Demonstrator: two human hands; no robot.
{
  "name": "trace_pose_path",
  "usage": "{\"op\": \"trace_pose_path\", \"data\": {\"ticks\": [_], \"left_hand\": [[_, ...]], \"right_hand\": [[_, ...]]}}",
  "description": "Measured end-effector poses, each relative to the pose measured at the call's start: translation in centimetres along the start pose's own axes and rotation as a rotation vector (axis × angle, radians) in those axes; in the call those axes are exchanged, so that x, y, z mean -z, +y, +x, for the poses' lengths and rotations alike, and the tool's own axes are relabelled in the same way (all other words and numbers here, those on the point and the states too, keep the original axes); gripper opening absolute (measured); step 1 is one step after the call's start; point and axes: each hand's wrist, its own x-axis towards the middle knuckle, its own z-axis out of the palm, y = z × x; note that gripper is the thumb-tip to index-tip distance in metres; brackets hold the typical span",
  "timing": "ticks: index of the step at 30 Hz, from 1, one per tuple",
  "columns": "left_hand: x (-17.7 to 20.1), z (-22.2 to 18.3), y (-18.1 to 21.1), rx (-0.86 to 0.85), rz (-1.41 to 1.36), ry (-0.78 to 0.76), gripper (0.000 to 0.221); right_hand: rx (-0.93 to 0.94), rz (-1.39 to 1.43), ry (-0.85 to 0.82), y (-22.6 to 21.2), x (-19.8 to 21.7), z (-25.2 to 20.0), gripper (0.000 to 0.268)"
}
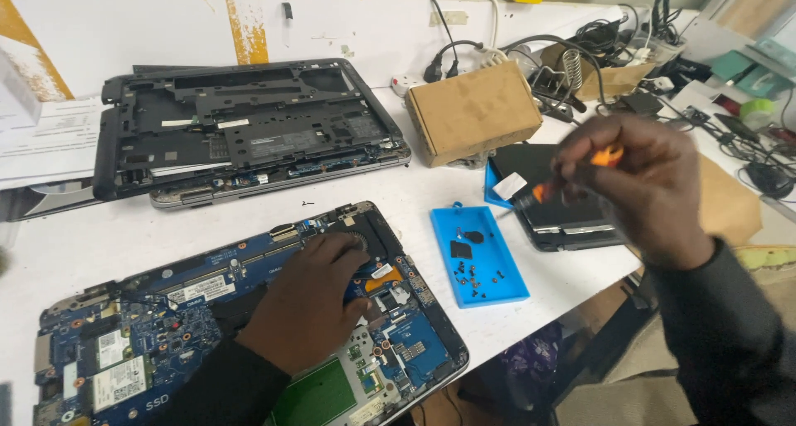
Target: The person is disassembling a laptop, specifically prying up internal components and disconnecting ribbon cables from the motherboard using a small screwdriver.
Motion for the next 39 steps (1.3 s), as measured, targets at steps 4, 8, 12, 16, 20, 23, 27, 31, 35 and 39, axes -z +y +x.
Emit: {"op": "trace_pose_path", "data": {"ticks": [4, 8, 12, 16, 20, 23, 27, 31, 35, 39], "left_hand": [[-0.3, 0.0, -0.3, -0.012, 0.009, 0.041, 0.058], [-0.2, 0.1, -0.2, -0.004, 0.004, 0.047, 0.058], [0.2, -0.1, 0.2, -0.014, -0.011, 0.035, 0.058], [-0.2, -0.1, 0.1, 0.007, 0.001, 0.027, 0.060], [-0.3, 0.0, 0.1, 0.003, 0.043, 0.033, 0.059], [-1.6, -0.1, -0.6, -0.075, 0.100, 0.080, 0.059], [-2.1, -0.2, -0.3, -0.135, 0.240, 0.115, 0.046], [-2.5, -0.3, -0.3, -0.245, 0.339, 0.181, 0.040], [-2.3, -0.4, -0.1, -0.257, 0.473, 0.139, 0.046], [-2.3, 0.1, 0.0, -0.239, 0.444, 0.127, 0.041]], "right_hand": [[-0.366, 0.103, 0.012, 4.5, -0.7, -2.6, 0.012], [-0.361, 0.045, 0.120, 3.5, 1.3, -2.2, 0.018], [-0.184, 0.215, 0.162, 2.4, 2.5, -1.1, 0.017], [-0.173, 0.117, 0.139, 0.4, 1.7, -1.4, 0.012], [-0.286, 0.057, 0.074, -1.1, -0.5, -1.9, 0.009], [-0.324, 0.146, 0.015, -1.4, -2.2, -2.0, 0.006], [-0.334, 0.070, -0.103, -0.6, -4.0, -2.0, 0.013], [-0.269, 0.079, -0.230, -0.8, -6.4, -1.6, 0.012], [-0.403, 0.136, -0.231, -0.9, -8.1, -1.5, 0.029], [-0.366, 0.170, -0.238, -0.7, -8.7, -2.0, 0.028]]}}
